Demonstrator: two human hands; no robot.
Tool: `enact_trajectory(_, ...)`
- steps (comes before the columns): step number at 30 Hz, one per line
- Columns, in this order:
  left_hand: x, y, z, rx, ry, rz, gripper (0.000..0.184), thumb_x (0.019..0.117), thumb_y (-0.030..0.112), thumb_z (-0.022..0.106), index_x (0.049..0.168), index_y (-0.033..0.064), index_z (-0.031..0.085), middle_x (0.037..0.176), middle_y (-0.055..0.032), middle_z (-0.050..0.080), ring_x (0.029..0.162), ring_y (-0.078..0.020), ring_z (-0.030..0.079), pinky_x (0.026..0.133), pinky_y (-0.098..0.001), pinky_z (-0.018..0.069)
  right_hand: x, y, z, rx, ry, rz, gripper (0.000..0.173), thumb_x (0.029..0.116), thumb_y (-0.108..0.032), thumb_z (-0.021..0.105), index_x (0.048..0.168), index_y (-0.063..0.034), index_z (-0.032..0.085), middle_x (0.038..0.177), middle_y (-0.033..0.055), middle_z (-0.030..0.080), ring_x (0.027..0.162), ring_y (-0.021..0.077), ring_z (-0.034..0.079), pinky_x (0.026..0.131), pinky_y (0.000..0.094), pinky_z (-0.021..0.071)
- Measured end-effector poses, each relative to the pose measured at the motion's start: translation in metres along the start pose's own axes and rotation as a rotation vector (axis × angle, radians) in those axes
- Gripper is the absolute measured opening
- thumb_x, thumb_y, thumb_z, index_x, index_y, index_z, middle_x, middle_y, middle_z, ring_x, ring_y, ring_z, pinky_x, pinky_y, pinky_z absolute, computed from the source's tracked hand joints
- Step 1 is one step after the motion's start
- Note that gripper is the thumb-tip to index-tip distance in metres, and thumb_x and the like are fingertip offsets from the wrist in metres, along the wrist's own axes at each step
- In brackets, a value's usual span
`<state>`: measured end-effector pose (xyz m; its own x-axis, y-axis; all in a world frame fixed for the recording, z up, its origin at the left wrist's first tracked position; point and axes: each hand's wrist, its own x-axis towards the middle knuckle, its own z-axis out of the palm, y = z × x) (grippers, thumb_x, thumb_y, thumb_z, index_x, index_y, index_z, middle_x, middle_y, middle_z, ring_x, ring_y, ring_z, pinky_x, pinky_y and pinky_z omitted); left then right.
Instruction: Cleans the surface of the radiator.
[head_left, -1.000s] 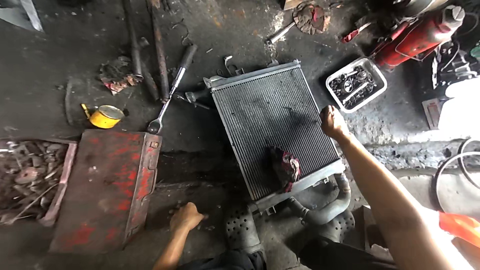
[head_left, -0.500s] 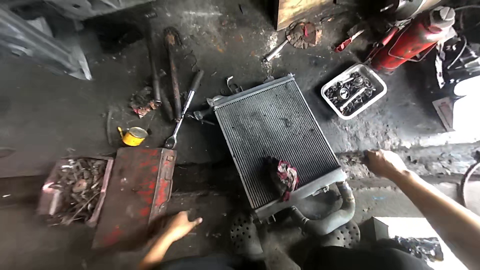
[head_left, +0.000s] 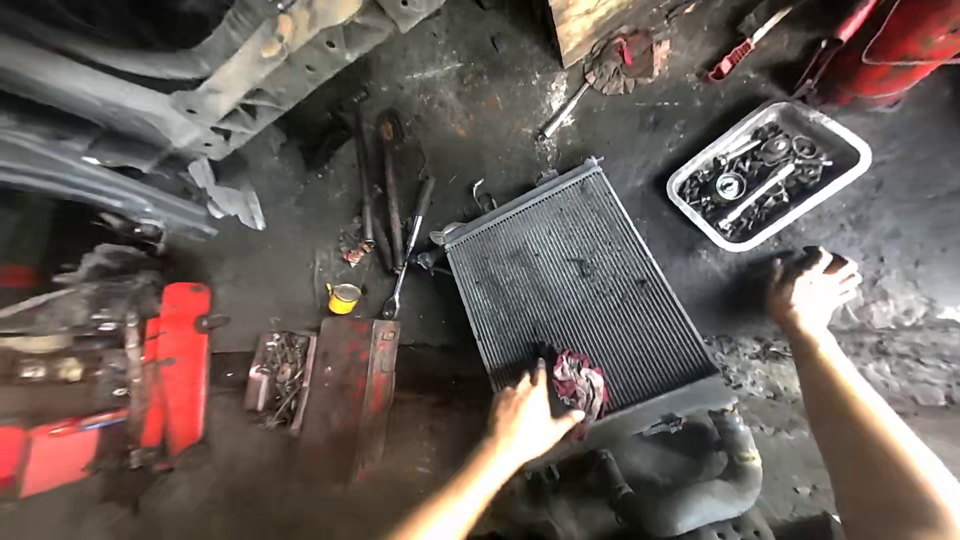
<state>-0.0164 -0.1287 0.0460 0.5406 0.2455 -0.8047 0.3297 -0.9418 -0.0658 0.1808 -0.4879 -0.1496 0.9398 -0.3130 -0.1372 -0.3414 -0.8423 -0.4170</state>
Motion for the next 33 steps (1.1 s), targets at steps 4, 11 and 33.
enact_trajectory(4, 0.031, 0.044, 0.059, -0.127, 0.269, -0.172, 0.121, 0.0719, 0.071, 0.079, 0.165, 0.0155, 0.023, 0.153, -0.0282, 0.042, 0.121, -0.0416, 0.061, 0.09, -0.051, 0.0574, -0.004, 0.002, 0.022, -0.079, 0.035, 0.052, 0.075, 0.0978, -0.054, 0.04, 0.152, -0.0014, 0.039, 0.158, 0.0338, 0.03, 0.149, 0.0518, 0.025, 0.115, 0.0707, 0.021)
enact_trajectory(11, 0.03, 0.047, 0.05, -0.414, 0.637, -0.023, 0.08, 0.0755, 0.017, 0.083, 0.148, 0.0019, 0.051, 0.123, -0.0215, 0.07, 0.109, -0.0354, 0.071, 0.093, -0.0526, 0.0569, -0.005, 0.013, 0.024, -0.029, 0.112, -0.022, 0.077, 0.0925, -0.061, 0.039, 0.144, -0.0047, 0.047, 0.154, 0.0313, 0.037, 0.145, 0.0522, 0.031, 0.111, 0.0713, 0.0245)
enact_trajectory(33, 0.071, 0.059, -0.063, -0.298, 0.425, 0.244, 0.051, 0.1014, 0.033, 0.061, 0.145, 0.0073, 0.056, 0.121, -0.021, 0.069, 0.114, -0.0324, 0.067, 0.103, -0.0531, 0.0509, -0.004, 0.026, 0.027, 0.064, 0.162, -0.096, 0.07, 0.0938, -0.058, 0.045, 0.137, -0.0029, 0.053, 0.149, 0.0296, 0.046, 0.141, 0.0521, 0.039, 0.108, 0.0714, 0.0295)
